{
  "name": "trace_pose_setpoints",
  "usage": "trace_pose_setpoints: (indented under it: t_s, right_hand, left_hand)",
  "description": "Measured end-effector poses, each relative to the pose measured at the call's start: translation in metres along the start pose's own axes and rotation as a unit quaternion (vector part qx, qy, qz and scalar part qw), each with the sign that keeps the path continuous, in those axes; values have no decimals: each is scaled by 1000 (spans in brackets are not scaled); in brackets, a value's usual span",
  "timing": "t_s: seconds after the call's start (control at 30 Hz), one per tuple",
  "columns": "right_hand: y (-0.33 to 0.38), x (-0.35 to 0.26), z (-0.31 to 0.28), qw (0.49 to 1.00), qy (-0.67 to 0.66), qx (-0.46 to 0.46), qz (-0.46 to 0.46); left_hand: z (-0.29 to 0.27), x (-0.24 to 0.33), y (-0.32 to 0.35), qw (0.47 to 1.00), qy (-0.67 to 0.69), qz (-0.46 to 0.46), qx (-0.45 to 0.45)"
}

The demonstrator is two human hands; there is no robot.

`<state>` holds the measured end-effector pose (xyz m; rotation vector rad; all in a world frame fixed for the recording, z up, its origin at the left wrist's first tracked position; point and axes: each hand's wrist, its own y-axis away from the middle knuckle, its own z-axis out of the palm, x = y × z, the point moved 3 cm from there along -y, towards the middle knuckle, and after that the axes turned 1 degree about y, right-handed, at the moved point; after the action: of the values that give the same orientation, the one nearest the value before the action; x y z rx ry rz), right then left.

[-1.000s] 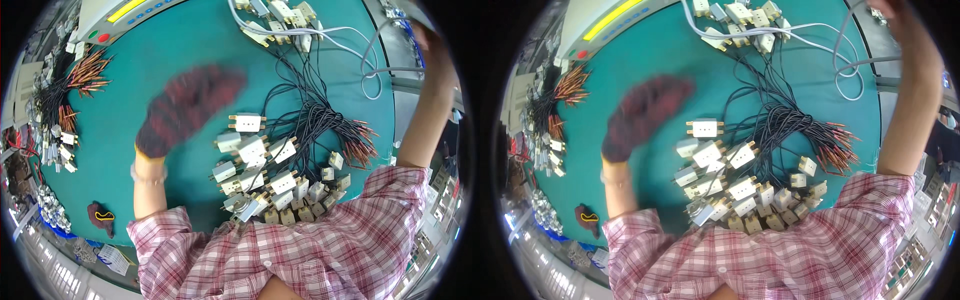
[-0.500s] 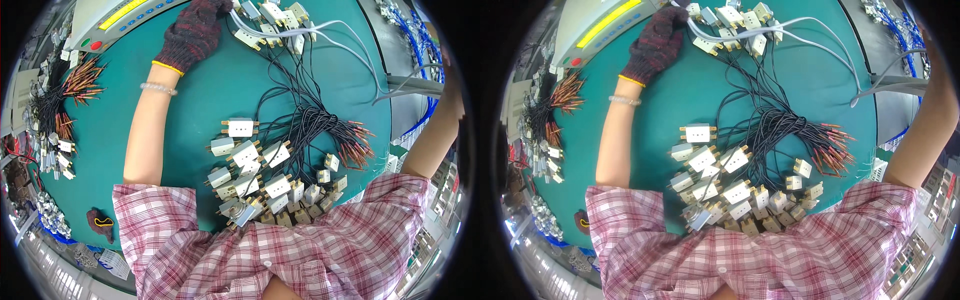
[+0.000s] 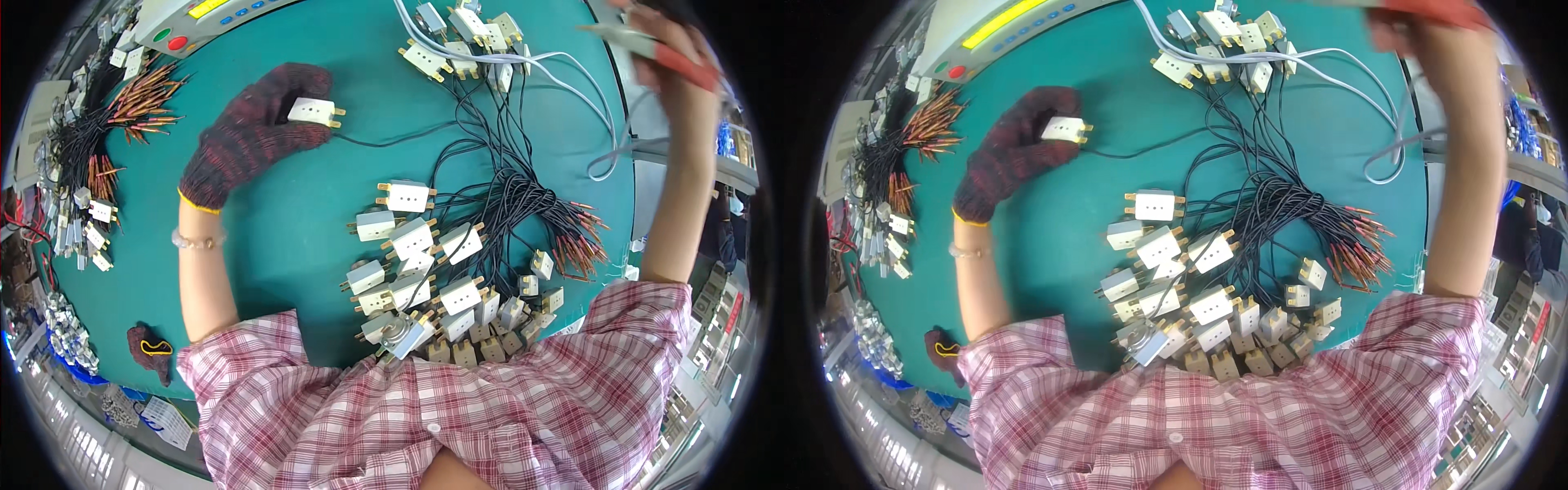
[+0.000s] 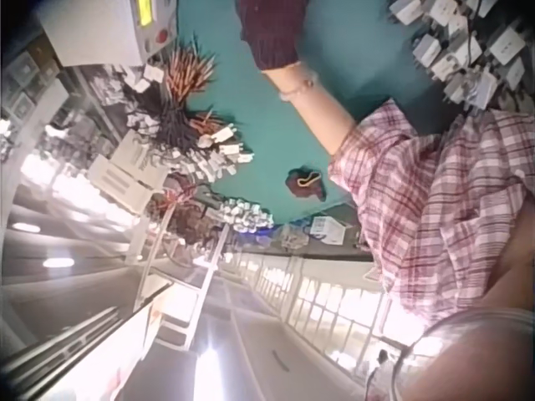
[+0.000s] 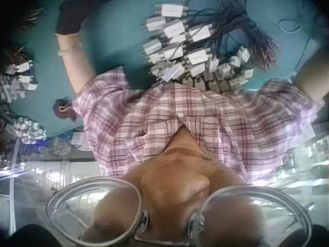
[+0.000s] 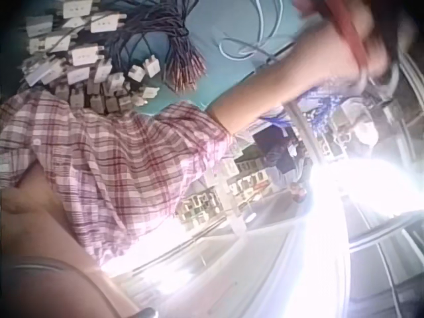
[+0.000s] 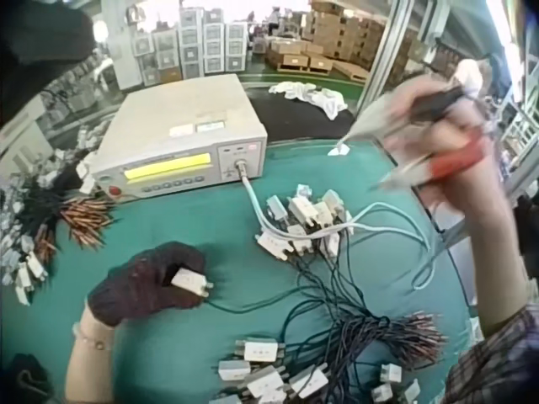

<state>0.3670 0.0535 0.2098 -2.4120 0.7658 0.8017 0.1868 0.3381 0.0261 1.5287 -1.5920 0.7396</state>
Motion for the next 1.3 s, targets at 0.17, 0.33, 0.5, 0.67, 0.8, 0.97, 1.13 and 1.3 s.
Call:
trace_pose_setpoints:
  t_s: [0.17, 0.33, 0.5, 0.67, 0.8, 0.97, 1.13, 1.3]
  right_hand:
    - [4, -7, 142, 981, -152, -117, 13]
    - [2, -37, 194, 897, -366, -245, 42]
    - [8, -27, 204, 873, -411, -246, 95]
    - [5, -22, 207, 915, -337, -221, -29]
    - [2, -33, 200, 933, -269, -233, -58]
    - [2, -33, 199, 936, -241, -238, -97]
    - [4, -34, 199, 941, -233, -220, -108]
    - [12, -37, 207, 938, -267, -200, -98]
  left_hand:
    - [51, -15, 31, 810, 564, 59, 147]
    - [59, -5, 48, 783, 604, 28, 145]
    - [66, -10, 44, 778, 610, 26, 150]
    - [69, -16, 44, 776, 619, 9, 124]
    - [68, -14, 46, 773, 617, -3, 147]
    - [68, -13, 42, 730, 666, 1, 154]
    - [66, -9, 45, 742, 653, -13, 151]
    - [71, -16, 45, 777, 612, 13, 145]
